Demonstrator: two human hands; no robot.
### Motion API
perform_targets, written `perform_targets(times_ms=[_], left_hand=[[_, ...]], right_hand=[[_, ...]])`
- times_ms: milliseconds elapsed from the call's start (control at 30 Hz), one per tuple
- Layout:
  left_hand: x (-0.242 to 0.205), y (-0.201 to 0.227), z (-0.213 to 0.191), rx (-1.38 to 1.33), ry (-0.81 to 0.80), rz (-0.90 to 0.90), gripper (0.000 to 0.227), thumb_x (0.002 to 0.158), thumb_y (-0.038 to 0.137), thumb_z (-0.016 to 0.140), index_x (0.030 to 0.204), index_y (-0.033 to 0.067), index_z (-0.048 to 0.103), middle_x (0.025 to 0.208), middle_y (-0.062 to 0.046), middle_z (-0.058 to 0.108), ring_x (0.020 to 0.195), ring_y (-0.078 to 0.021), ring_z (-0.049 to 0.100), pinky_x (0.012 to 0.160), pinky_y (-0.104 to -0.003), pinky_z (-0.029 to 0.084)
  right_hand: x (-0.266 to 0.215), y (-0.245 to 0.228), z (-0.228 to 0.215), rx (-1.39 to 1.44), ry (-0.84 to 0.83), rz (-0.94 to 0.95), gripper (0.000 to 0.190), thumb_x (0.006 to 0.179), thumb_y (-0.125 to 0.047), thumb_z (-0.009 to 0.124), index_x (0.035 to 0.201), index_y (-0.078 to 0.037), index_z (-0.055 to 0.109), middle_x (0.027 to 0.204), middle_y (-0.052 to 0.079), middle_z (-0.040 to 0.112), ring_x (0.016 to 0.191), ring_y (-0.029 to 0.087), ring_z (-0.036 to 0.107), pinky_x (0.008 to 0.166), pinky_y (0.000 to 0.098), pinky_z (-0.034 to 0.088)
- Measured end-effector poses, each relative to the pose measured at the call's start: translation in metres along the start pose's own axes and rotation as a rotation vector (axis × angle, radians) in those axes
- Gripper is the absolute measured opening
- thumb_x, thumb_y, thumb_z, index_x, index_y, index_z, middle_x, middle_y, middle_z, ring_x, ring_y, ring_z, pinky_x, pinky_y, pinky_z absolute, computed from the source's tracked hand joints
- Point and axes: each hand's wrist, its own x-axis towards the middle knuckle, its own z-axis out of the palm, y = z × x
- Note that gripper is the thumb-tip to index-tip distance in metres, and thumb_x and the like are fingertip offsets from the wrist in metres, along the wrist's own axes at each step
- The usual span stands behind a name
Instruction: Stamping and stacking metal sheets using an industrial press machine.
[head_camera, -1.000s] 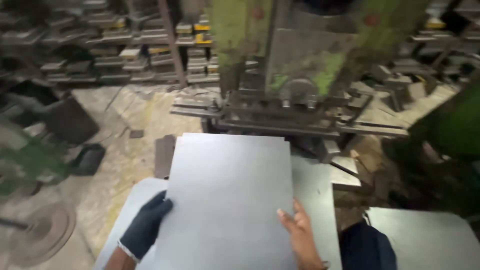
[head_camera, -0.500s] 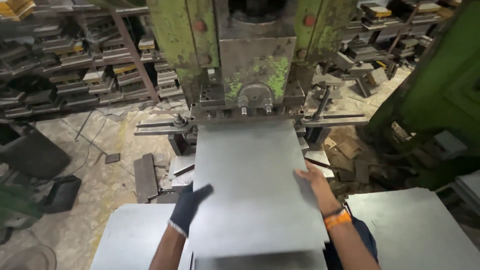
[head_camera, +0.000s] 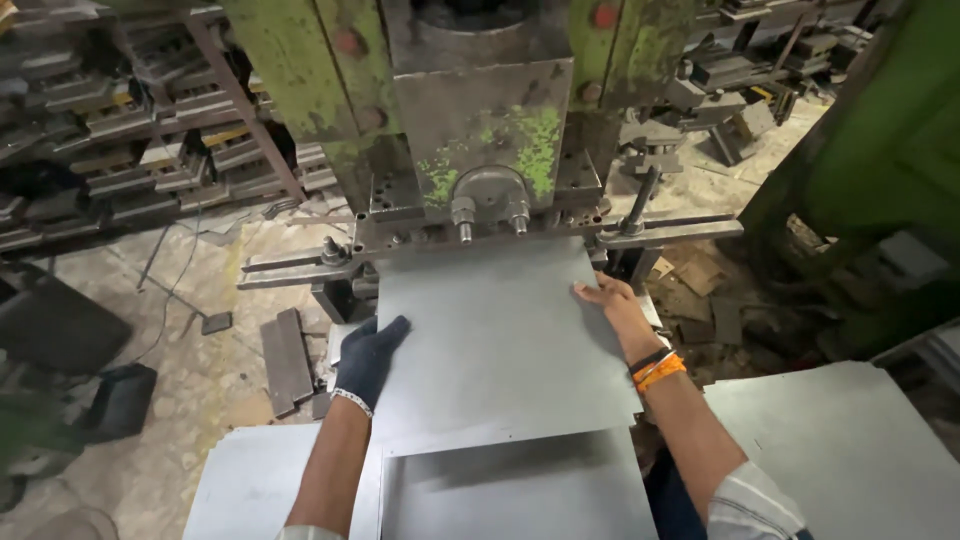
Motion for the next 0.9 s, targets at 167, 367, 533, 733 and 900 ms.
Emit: perform_targets(times_ms=[167,367,533,733,900], left_hand=[[0.006,-0.006,-0.005,-0.136,-0.026,-0.007,0.053,0.073,0.004,0.093,0.120,-0.0055,0.070,0.108,-0.024,0.075,0.100,-0.0301,0.074,0.095,-0.043,0.057],[0.002,-0.005,-0.006,-0.308,-0.038,-0.061,0.053,0.074,-0.007,0.087,0.122,-0.0109,0.067,0.113,-0.029,0.072,0.105,-0.0371,0.072,0.097,-0.049,0.058],[0.014,-0.015,-0.008,-0.400,-0.020,-0.064,0.051,0.077,-0.010,0.081,0.125,-0.0153,0.063,0.115,-0.031,0.070,0.109,-0.0404,0.071,0.098,-0.050,0.057],[0.004,-0.001,-0.005,-0.151,-0.025,-0.038,0.060,0.071,0.003,0.094,0.124,-0.0040,0.069,0.112,-0.024,0.073,0.101,-0.0293,0.073,0.097,-0.047,0.057],[-0.008,0.005,-0.002,-0.149,-0.010,-0.043,0.061,0.069,0.006,0.096,0.123,-0.0005,0.071,0.109,-0.022,0.074,0.097,-0.0283,0.074,0.095,-0.044,0.058]], right_hand=[[-0.009,-0.007,0.005,-0.018,0.008,-0.004,0.039,0.073,-0.019,0.088,0.108,-0.009,0.078,0.094,0.005,0.074,0.083,0.010,0.068,0.078,0.0261,0.054],[0.007,0.013,-0.009,0.025,0.026,-0.044,0.023,0.071,-0.013,0.090,0.086,-0.005,0.074,0.089,0.010,0.069,0.078,0.015,0.063,0.072,0.0291,0.050],[0.016,0.020,-0.009,0.020,0.020,0.032,0.022,0.073,-0.016,0.088,0.087,-0.007,0.075,0.075,0.007,0.070,0.068,0.015,0.070,0.064,0.0279,0.054],[0.008,0.012,-0.013,0.026,0.014,0.036,0.024,0.074,-0.015,0.090,0.087,-0.004,0.074,0.074,0.010,0.069,0.066,0.018,0.070,0.067,0.0306,0.055],[0.009,0.011,-0.011,0.021,0.013,0.027,0.021,0.076,-0.013,0.088,0.090,-0.004,0.074,0.077,0.011,0.071,0.068,0.018,0.071,0.067,0.0306,0.055]])
